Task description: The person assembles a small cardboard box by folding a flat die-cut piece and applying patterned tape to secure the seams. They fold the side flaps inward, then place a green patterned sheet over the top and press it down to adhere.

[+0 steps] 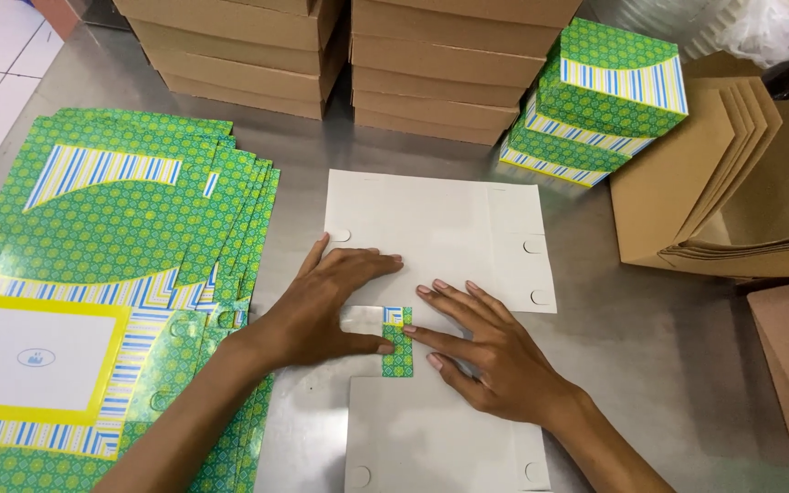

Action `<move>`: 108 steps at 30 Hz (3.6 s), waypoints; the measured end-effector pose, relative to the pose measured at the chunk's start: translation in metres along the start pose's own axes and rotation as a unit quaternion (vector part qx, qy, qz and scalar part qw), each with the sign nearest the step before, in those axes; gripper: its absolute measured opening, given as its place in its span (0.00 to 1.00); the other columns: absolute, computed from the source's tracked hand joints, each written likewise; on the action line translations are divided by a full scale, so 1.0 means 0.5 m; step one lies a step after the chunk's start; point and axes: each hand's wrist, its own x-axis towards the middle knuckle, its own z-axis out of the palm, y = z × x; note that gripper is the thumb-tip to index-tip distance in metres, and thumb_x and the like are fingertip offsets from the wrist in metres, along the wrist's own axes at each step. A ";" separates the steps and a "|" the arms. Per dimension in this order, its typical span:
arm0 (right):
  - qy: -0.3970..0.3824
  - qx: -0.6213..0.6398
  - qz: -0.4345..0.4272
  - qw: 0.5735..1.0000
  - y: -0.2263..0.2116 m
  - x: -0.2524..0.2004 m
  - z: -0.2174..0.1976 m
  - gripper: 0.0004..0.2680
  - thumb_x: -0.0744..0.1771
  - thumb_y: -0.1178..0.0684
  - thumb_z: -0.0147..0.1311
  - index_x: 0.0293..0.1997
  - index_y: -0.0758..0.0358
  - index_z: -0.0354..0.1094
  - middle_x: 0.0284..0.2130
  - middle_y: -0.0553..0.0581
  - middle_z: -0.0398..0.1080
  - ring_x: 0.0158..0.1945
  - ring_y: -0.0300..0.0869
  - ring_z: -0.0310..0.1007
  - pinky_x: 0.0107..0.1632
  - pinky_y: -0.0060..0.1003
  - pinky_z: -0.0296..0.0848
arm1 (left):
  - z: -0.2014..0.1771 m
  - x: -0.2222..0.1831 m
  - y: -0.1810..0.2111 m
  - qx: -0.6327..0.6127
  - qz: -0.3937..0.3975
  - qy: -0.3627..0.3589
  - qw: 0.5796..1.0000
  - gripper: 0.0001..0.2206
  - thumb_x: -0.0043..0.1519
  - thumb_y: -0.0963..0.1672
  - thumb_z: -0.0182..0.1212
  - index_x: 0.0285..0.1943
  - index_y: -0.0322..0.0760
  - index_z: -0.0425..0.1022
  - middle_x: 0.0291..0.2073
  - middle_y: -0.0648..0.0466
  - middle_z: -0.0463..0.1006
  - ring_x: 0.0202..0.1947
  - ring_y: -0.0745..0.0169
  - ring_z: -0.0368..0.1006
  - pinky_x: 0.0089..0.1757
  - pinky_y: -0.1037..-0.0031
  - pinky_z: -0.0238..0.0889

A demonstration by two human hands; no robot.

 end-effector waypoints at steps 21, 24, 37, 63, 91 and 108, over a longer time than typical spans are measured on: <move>0.001 0.012 0.005 1.000 0.001 -0.003 0.001 0.13 0.70 0.53 0.52 0.63 0.52 0.71 0.70 0.63 0.60 0.74 0.58 0.57 0.73 0.59 0.52 | -0.011 -0.007 0.016 -0.006 0.038 -0.015 0.999 0.50 0.46 0.58 0.79 0.76 0.39 0.58 0.72 0.50 0.64 0.72 0.48 0.55 0.68 0.48 0.14; 0.002 0.016 0.004 1.000 0.002 -0.003 -0.001 0.13 0.70 0.52 0.50 0.62 0.53 0.71 0.69 0.63 0.60 0.73 0.58 0.58 0.73 0.60 0.52 | -0.007 -0.007 0.013 -0.004 0.048 -0.006 0.999 0.50 0.45 0.57 0.82 0.76 0.40 0.58 0.72 0.51 0.65 0.72 0.48 0.57 0.69 0.46 0.16; 0.000 0.017 0.014 1.000 -0.004 -0.002 -0.004 0.13 0.70 0.52 0.50 0.62 0.52 0.72 0.69 0.62 0.60 0.73 0.57 0.58 0.72 0.59 0.52 | 0.029 -0.004 0.003 -0.015 0.035 0.088 0.995 0.27 0.59 0.47 0.71 0.68 0.42 0.71 0.65 0.53 0.75 0.67 0.53 0.66 0.68 0.43 0.30; 0.003 0.011 0.010 1.000 -0.001 -0.001 -0.001 0.13 0.70 0.53 0.51 0.62 0.52 0.72 0.69 0.63 0.60 0.73 0.56 0.57 0.72 0.57 0.52 | -0.006 -0.008 0.013 0.008 0.036 -0.027 0.999 0.47 0.46 0.56 0.82 0.74 0.42 0.62 0.74 0.52 0.61 0.75 0.49 0.51 0.68 0.45 0.17; 0.022 0.169 0.136 0.976 0.074 -0.037 -0.106 0.20 0.59 0.67 0.44 0.49 0.60 0.80 0.64 0.68 0.65 0.70 0.67 0.58 0.68 0.67 0.53 | -0.010 0.008 0.067 0.020 -0.095 -0.004 0.995 0.18 0.64 0.47 0.62 0.64 0.48 0.76 0.65 0.54 0.73 0.70 0.54 0.62 0.70 0.39 0.24; 0.063 0.191 0.149 0.968 0.100 -0.049 -0.143 0.06 0.60 0.67 0.61 0.33 0.63 0.74 0.49 0.68 0.79 0.61 0.63 0.73 0.60 0.58 0.68 | -0.050 -0.010 0.072 -0.128 -0.035 -0.023 0.991 0.11 0.48 0.37 0.75 0.33 0.36 0.76 0.60 0.40 0.81 0.69 0.29 0.63 0.64 0.24 0.13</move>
